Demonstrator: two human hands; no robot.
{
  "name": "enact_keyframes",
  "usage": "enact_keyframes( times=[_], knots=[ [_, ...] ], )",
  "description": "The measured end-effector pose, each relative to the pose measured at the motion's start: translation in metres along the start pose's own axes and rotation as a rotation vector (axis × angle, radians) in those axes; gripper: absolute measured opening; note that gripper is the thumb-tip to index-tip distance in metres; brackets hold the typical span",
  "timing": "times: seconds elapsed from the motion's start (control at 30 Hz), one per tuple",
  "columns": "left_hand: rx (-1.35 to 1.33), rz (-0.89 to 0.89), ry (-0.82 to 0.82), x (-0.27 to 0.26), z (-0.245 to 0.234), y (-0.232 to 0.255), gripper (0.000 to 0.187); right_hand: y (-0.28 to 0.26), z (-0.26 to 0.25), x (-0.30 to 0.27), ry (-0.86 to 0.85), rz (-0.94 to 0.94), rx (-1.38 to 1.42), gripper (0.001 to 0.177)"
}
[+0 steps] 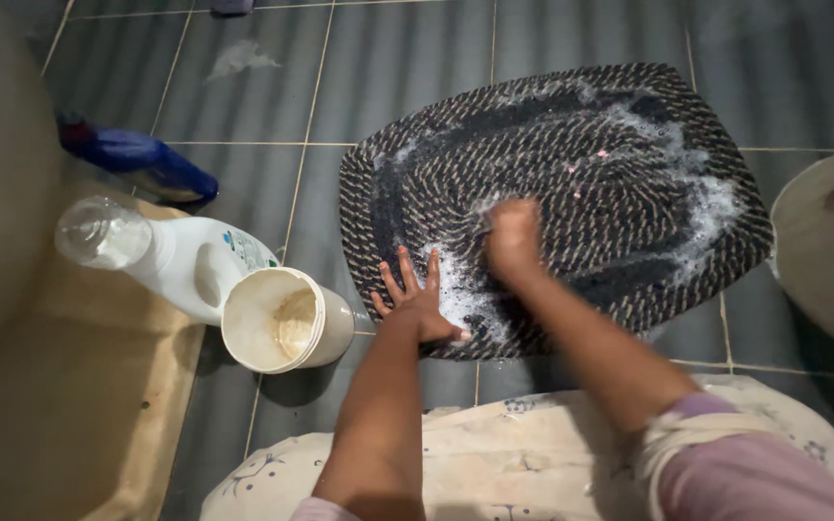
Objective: The person washes a woven mat on a tiled floor by applying soap and detergent from bottles and scrubbing the surface by hand.
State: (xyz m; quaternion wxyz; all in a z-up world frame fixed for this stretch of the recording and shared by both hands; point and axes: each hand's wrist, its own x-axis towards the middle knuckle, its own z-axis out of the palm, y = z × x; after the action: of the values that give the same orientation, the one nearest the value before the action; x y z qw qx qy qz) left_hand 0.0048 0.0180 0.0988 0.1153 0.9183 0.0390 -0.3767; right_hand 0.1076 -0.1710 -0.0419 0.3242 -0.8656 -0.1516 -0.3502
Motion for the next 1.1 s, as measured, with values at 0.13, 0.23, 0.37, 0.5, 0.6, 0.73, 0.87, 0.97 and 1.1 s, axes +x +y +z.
enact_keyframes(
  times=[0.13, 0.23, 0.37, 0.5, 0.6, 0.73, 0.87, 0.97, 1.1],
  knots=[
    [0.014, -0.019, -0.021, 0.003, 0.001, 0.001, 0.157, -0.061, -0.001, 0.008, -0.474, -0.217, -0.075, 0.013],
    [-0.004, -0.011, -0.02, 0.003, 0.002, -0.002, 0.158, -0.006, -0.035, 0.021, -0.52, -0.31, -0.162, 0.01],
    [-0.008, -0.006, 0.0, 0.002, 0.002, -0.002, 0.158, 0.116, -0.101, 0.039, -0.56, -0.178, -0.54, 0.008],
    [-0.008, -0.003, -0.009, 0.0, 0.0, -0.001, 0.157, 0.195, -0.126, 0.036, -0.545, 0.101, -0.902, 0.013],
    [0.005, -0.009, -0.014, 0.0, -0.003, 0.0, 0.157, 0.19, -0.086, 0.031, -0.285, 0.239, -0.885, 0.008],
    [0.002, -0.013, -0.021, -0.002, -0.004, 0.001, 0.156, 0.061, -0.018, 0.03, -0.099, 0.091, -0.302, 0.006],
    [0.017, -0.019, -0.029, -0.003, -0.005, 0.003, 0.155, -0.065, 0.008, 0.03, -0.369, -0.142, -0.047, 0.019],
    [0.003, -0.011, -0.021, -0.003, -0.005, 0.001, 0.155, -0.069, -0.001, 0.037, -0.533, -0.187, 0.036, 0.023],
    [-0.014, 0.0, 0.008, -0.005, -0.004, 0.001, 0.155, 0.018, -0.02, 0.035, -0.574, -0.137, -0.202, 0.016]
  ],
)
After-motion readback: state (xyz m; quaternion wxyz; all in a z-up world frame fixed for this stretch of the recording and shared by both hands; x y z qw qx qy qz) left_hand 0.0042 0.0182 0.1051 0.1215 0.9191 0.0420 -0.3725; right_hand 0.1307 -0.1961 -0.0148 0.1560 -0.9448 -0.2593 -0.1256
